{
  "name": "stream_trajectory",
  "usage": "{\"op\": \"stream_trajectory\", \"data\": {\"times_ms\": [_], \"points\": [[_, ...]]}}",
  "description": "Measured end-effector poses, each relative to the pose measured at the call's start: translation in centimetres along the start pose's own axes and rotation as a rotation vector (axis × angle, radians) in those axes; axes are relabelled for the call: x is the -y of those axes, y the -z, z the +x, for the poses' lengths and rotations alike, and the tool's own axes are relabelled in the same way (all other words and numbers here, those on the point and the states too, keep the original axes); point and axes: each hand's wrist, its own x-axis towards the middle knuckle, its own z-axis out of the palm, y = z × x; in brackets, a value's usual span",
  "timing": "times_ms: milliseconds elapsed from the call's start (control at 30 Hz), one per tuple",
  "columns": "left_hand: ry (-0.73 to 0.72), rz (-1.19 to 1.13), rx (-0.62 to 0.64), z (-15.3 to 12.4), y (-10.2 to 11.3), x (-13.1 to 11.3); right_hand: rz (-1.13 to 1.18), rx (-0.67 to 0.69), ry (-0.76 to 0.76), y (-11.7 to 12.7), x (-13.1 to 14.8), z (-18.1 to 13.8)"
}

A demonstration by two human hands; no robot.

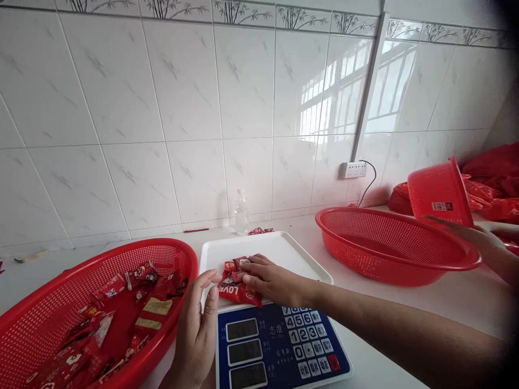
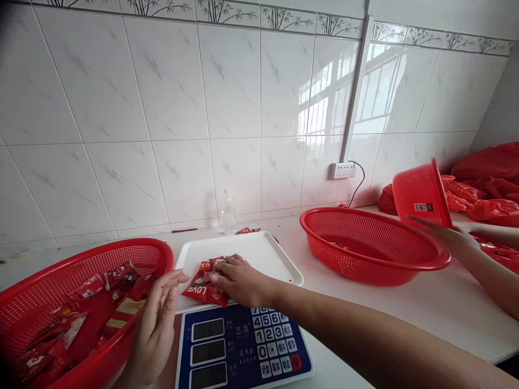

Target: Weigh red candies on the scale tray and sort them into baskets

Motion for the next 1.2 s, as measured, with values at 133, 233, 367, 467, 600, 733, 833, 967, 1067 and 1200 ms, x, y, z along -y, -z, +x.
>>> {"op": "stream_trajectory", "data": {"times_ms": [133, 233, 367, 467, 600, 733, 833, 967, 1067, 1200], "points": [[-0.117, 0.079, -0.031, 0.2, -0.2, -0.4, 0.032, 0.012, 0.029, 0.9, 0.8, -0.2], [-0.255, 0.188, -0.017, 0.3, -0.3, -0.6, 0.025, 0.008, -0.022, 2.2, 0.6, -0.8], [-0.414, 0.320, 0.003, 0.4, -0.5, -0.7, -0.031, 0.021, -0.141, 3.8, -0.1, -2.5], [-0.456, 0.363, 0.014, 0.4, -0.6, -0.8, -0.068, 0.062, -0.183, 4.4, -0.3, -4.0], [-0.444, 0.366, 0.037, 0.3, -0.6, -0.8, -0.102, 0.072, -0.219, 4.2, -0.4, -5.3], [-0.436, 0.355, 0.041, 0.3, -0.6, -0.8, -0.119, 0.042, -0.220, 3.7, -0.2, -5.6], [-0.442, 0.354, 0.034, 0.3, -0.6, -0.8, -0.128, 0.017, -0.201, 3.5, -0.1, -5.6], [-0.445, 0.357, 0.033, 0.4, -0.6, -0.9, -0.122, -0.005, -0.176, 3.8, -0.1, -5.8], [-0.440, 0.352, 0.037, 0.4, -0.5, -0.9, -0.101, -0.030, -0.159, 4.2, -0.3, -5.6], [-0.434, 0.348, 0.045, 0.4, -0.5, -0.8, -0.082, -0.100, -0.131, 3.8, -0.7, -4.7]]}}
